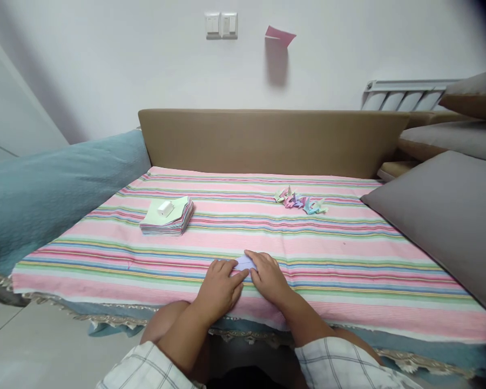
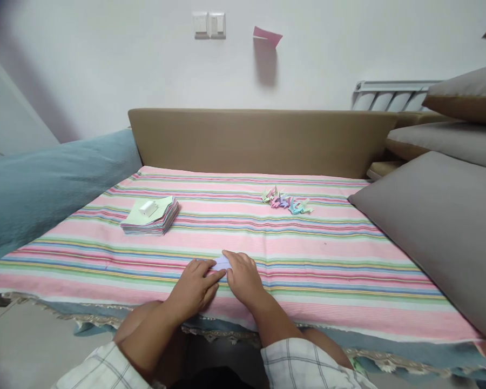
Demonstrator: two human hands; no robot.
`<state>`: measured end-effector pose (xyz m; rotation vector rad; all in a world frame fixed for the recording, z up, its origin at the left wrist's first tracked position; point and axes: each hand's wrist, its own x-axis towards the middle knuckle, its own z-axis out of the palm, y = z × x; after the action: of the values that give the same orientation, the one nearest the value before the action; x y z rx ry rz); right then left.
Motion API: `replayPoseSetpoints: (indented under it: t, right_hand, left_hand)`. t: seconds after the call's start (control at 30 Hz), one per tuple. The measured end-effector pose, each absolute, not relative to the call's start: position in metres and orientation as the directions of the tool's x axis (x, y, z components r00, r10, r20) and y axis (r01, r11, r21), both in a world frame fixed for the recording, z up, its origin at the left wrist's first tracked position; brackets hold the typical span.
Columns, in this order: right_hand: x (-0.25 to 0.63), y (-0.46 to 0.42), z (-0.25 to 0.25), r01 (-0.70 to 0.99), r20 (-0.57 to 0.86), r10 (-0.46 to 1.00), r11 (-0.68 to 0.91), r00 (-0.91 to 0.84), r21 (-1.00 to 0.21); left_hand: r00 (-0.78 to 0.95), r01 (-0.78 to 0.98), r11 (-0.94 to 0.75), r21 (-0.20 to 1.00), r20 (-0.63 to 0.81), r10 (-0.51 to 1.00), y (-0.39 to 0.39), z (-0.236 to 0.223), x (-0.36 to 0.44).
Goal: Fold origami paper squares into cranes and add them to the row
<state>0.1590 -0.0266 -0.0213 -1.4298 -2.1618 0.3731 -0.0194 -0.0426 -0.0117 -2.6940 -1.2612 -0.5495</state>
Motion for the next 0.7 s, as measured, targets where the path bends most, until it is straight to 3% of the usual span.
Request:
replayPoseSetpoints:
  t: [0.27, 0.47, 0.7]
  right_hand:
    - [0.171, -0.024, -0.021, 0.757, 0.282, 0.919, 0.389, -0.276, -0.525]
    - [0.180, -0.020, -0.022, 0.739, 0.302, 0.914, 0.399, -0.271, -0.543]
    - [0.186, -0.021, -0.022, 0.729, 0.322, 0.886, 0.459, -0.334, -0.508]
  left_hand:
    - [0.528, 0.798, -0.598, 0.081, 0.384, 0.757, -0.046, -0.010, -0.013]
    - [0.504, 0.763, -0.629, 0.150, 0.473, 0.723, -0.034, -0.011, -0.008]
    - [0.528, 0.686, -0.666, 0.295, 0.428, 0.734, -0.017, -0.015, -0.005]
